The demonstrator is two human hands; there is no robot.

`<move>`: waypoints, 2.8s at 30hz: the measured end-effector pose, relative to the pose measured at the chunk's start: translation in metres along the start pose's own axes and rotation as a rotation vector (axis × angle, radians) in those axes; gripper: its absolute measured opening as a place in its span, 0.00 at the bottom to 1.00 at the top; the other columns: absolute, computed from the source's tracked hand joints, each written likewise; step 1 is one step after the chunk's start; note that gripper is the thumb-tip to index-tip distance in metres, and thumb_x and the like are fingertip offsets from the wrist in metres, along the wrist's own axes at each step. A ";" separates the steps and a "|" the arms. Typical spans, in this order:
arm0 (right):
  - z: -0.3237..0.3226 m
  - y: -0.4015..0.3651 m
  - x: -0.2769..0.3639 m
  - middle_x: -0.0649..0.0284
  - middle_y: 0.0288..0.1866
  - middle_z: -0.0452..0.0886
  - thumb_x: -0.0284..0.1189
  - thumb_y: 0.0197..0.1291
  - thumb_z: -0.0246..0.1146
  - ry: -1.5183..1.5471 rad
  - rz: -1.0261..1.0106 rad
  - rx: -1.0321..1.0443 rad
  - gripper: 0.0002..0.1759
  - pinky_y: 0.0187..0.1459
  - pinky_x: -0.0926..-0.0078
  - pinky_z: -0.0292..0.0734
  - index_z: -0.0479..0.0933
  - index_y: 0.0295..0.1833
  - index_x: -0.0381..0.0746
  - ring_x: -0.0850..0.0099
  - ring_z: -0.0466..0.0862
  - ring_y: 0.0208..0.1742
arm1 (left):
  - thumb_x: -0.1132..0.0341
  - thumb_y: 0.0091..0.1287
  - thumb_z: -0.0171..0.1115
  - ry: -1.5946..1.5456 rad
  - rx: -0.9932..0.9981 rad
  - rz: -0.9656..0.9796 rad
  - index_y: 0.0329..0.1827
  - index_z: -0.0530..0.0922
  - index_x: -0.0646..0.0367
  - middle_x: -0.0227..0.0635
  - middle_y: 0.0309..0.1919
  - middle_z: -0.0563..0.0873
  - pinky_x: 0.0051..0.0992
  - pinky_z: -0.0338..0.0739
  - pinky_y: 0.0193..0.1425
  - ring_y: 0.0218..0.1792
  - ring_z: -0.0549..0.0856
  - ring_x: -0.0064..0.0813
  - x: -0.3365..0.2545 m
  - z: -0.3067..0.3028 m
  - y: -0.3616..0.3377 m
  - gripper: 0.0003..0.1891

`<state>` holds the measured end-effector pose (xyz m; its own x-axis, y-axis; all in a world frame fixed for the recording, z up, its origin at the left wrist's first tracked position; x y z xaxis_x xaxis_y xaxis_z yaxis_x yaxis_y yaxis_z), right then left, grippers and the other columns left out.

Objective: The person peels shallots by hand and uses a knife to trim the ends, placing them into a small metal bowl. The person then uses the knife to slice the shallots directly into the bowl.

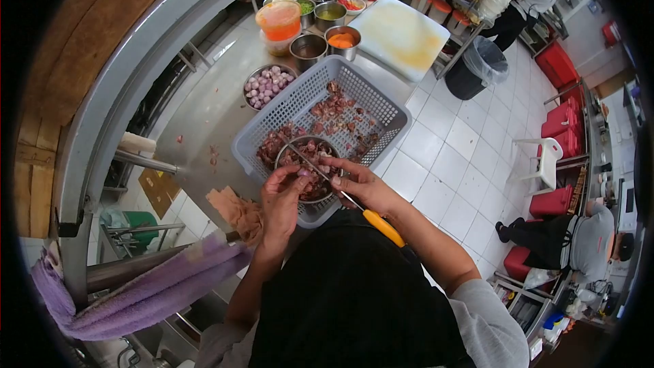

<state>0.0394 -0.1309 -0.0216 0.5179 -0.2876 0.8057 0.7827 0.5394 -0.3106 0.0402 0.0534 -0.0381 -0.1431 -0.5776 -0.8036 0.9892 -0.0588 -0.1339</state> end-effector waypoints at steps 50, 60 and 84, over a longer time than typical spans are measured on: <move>0.006 -0.003 0.007 0.71 0.33 0.74 0.38 0.71 0.63 0.081 0.003 0.019 0.25 0.28 0.84 0.67 0.71 0.71 0.47 0.81 0.73 0.28 | 0.74 0.71 0.58 -0.143 -0.032 -0.053 0.56 0.77 0.64 0.42 0.50 0.85 0.32 0.78 0.55 0.48 0.84 0.32 0.003 -0.022 0.003 0.12; -0.011 0.011 -0.017 0.70 0.32 0.73 0.39 0.71 0.62 -0.041 0.069 -0.025 0.30 0.28 0.82 0.67 0.65 0.75 0.45 0.81 0.72 0.27 | 0.76 0.70 0.62 0.367 -0.051 0.064 0.54 0.78 0.65 0.35 0.45 0.86 0.22 0.78 0.47 0.43 0.84 0.21 -0.009 -0.036 0.010 0.11; -0.058 -0.035 -0.009 0.67 0.30 0.71 0.37 0.73 0.59 0.170 0.033 -0.279 0.22 0.25 0.81 0.62 0.69 0.68 0.42 0.77 0.68 0.23 | 0.77 0.66 0.64 0.848 -0.110 0.172 0.57 0.81 0.68 0.34 0.38 0.84 0.21 0.78 0.35 0.30 0.80 0.19 -0.064 -0.057 0.208 0.16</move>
<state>0.0273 -0.1928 -0.0470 0.5763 -0.4141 0.7046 0.8168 0.3195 -0.4803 0.2540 0.1244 -0.0470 -0.0093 0.2322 -0.9726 0.9969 0.0777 0.0091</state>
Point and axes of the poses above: each hand's wrist, its own y-axis towards the middle knuckle, its own z-axis out of the palm, x = y × z, the point moved 4 cm from there along y, towards the middle knuckle
